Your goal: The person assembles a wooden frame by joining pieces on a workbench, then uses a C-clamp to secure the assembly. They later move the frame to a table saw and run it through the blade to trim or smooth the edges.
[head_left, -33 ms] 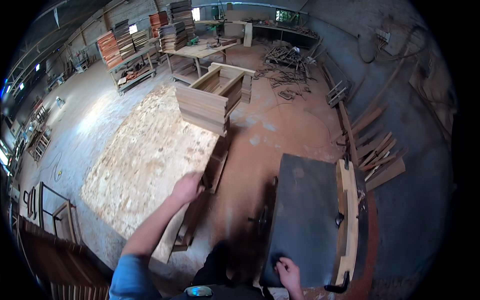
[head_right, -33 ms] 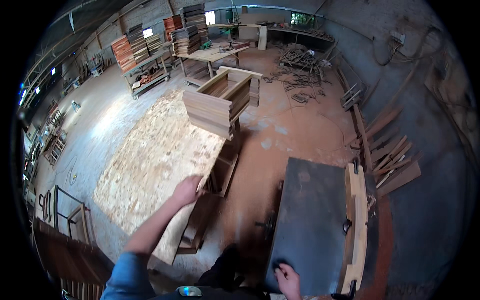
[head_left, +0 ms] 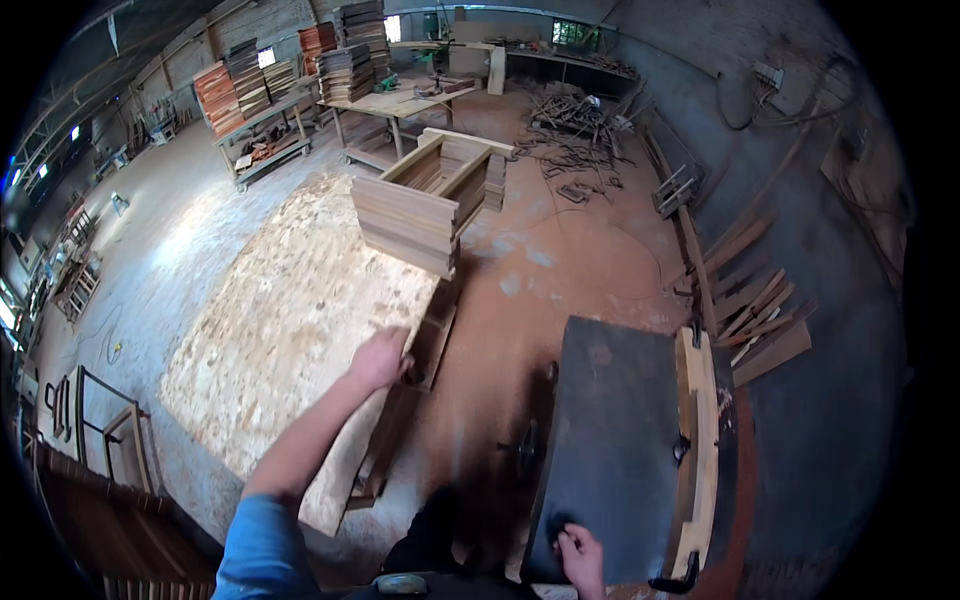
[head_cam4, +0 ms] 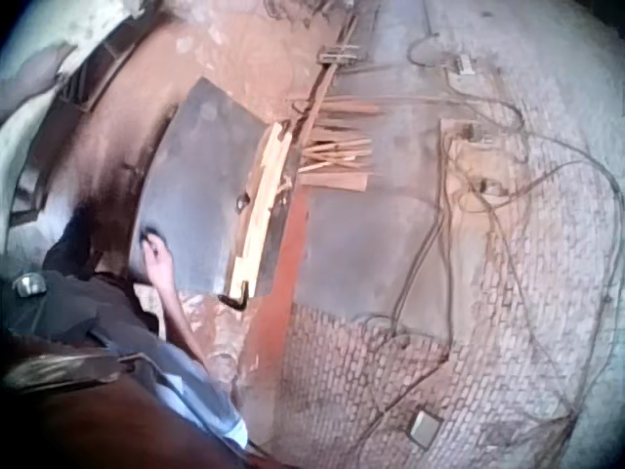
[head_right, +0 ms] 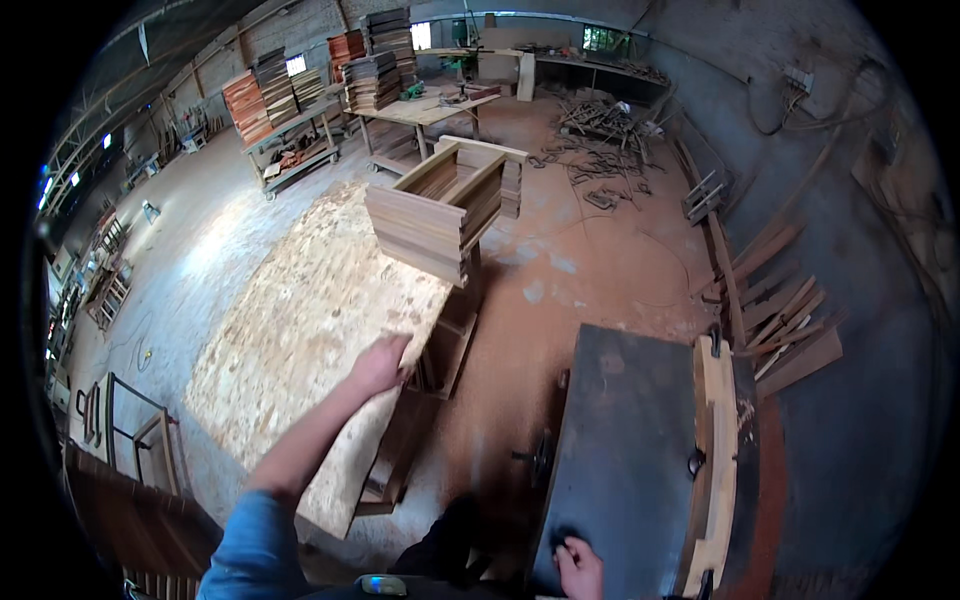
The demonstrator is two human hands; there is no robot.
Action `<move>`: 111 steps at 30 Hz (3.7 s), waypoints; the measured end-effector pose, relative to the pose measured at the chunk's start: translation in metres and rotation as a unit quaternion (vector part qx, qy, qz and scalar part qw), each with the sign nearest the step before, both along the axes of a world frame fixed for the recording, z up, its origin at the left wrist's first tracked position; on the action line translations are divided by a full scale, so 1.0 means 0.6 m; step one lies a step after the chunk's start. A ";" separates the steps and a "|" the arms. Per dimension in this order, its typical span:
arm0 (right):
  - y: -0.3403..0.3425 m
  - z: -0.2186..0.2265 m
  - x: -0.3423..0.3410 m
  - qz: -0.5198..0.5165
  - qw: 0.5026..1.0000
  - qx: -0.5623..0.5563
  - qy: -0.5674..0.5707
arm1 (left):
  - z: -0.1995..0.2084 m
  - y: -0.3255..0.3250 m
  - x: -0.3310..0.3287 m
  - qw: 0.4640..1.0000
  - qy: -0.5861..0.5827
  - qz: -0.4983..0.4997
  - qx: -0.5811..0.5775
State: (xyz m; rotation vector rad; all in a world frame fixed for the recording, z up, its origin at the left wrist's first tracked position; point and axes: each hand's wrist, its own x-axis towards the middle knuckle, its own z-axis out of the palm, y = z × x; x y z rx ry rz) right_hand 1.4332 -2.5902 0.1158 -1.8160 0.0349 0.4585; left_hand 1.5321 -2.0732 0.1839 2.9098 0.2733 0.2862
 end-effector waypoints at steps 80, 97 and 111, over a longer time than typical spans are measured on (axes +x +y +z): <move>-0.278 -0.075 0.000 -0.095 0.870 -0.278 -0.396 | -0.195 -0.627 -0.354 0.510 0.261 0.331 -0.750; -0.252 -0.067 0.084 -0.102 0.865 -0.297 -0.391 | -0.178 -0.620 -0.267 0.475 0.213 0.336 -0.785; -0.230 -0.069 0.151 -0.113 0.858 -0.268 -0.423 | -0.209 -0.581 -0.206 0.503 0.219 0.350 -0.759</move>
